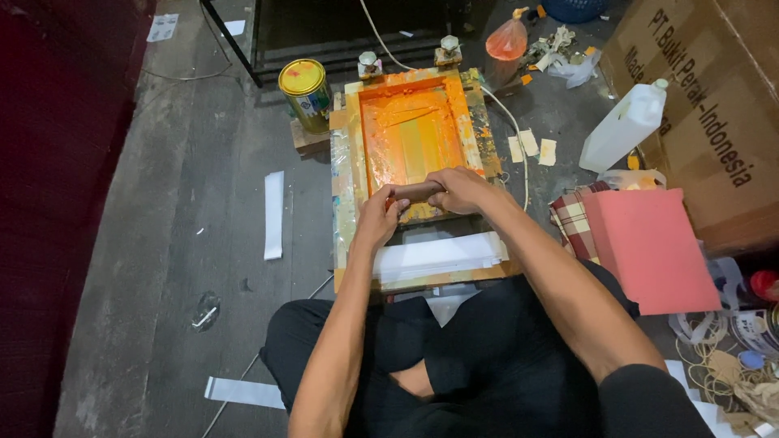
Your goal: Manually screen printing orange ink onto white paper strips to create labels.
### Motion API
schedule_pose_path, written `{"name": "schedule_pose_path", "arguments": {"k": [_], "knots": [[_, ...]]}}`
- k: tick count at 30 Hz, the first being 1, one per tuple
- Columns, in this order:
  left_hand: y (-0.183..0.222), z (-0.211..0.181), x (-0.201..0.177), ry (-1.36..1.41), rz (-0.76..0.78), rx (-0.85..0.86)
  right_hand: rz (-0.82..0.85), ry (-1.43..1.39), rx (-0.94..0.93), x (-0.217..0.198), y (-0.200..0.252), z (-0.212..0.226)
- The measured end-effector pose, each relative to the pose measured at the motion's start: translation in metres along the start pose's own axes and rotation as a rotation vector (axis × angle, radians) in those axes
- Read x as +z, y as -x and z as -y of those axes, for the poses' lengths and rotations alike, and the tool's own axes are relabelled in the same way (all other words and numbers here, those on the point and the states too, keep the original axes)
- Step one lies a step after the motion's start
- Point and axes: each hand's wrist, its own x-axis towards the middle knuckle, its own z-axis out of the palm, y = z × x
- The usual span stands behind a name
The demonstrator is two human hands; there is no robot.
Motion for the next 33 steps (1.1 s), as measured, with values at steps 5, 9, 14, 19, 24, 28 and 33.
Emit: {"name": "schedule_pose_path", "arguments": {"k": [5,9,14,19,24,28,33], "knots": [[0.007,-0.011,0.0,0.074,-0.019,0.022,-0.057,-0.064,-0.017,-0.005,0.014,0.012],[0.019,-0.016,-0.005,0.05,-0.157,0.215,-0.305,-0.391,-0.029,0.0,0.025,0.005],[-0.003,0.007,-0.008,-0.258,-0.385,0.353,-0.678,-0.416,-0.009,0.03,0.022,-0.022],[-0.004,0.015,0.002,-0.43,-0.437,0.262,-0.773,-0.53,0.155,0.035,0.022,-0.033],[0.001,0.01,0.001,-0.431,-0.421,0.234,-0.778,-0.776,0.277,0.033,0.021,-0.041],[-0.003,0.023,0.004,-0.456,-0.418,0.216,-0.802,-0.694,0.332,0.038,0.018,-0.043],[-0.004,0.024,0.003,-0.463,-0.412,0.218,-0.831,-0.469,0.409,0.039,0.015,-0.048]]}}
